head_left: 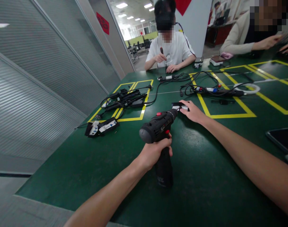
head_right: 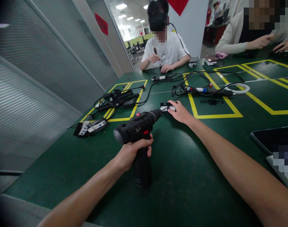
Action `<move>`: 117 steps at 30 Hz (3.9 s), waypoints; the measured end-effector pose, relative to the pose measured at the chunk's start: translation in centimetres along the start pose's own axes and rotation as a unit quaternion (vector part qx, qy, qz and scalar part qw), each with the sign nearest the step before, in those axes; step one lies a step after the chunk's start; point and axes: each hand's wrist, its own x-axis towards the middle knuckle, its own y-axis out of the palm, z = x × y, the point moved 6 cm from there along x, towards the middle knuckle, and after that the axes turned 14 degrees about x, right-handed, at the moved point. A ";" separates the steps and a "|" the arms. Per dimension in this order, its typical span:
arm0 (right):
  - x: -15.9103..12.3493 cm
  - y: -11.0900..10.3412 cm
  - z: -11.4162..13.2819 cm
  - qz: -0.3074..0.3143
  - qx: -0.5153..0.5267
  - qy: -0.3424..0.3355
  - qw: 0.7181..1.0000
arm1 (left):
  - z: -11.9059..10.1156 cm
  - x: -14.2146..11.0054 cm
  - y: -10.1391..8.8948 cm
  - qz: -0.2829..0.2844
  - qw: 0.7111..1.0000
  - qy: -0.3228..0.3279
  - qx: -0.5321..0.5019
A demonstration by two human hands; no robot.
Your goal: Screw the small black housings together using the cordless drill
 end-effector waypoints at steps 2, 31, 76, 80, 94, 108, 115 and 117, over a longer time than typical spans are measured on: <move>0.1 0.0 -0.1 -0.003 0.001 0.006 1.000 | 0.0 0.1 0.0 -0.001 1.000 -0.003 0.000; -0.2 0.1 -0.3 -0.009 -0.010 -0.003 1.000 | 0.4 0.2 -0.1 0.008 1.000 -0.015 -0.017; -0.3 0.1 0.0 0.005 -0.005 0.006 1.000 | 0.3 0.0 -0.1 0.000 0.999 -0.023 -0.033; -0.3 0.0 0.0 0.008 -0.005 0.010 1.000 | 0.3 0.0 -0.2 -0.001 0.999 -0.025 -0.034; -0.3 0.1 0.1 0.008 -0.010 -0.019 1.000 | 0.2 0.1 -0.1 0.006 1.000 -0.008 -0.015; -0.2 0.1 -0.1 0.009 -0.009 -0.017 1.000 | 0.3 0.1 -0.1 -0.002 0.999 -0.016 -0.027; -0.2 0.2 -0.2 0.003 -0.014 -0.010 1.000 | 0.5 0.1 -0.1 0.006 1.000 -0.023 -0.020; -0.2 0.2 -0.2 0.001 -0.015 -0.009 1.000 | 0.6 0.1 -0.2 0.003 1.000 -0.024 -0.020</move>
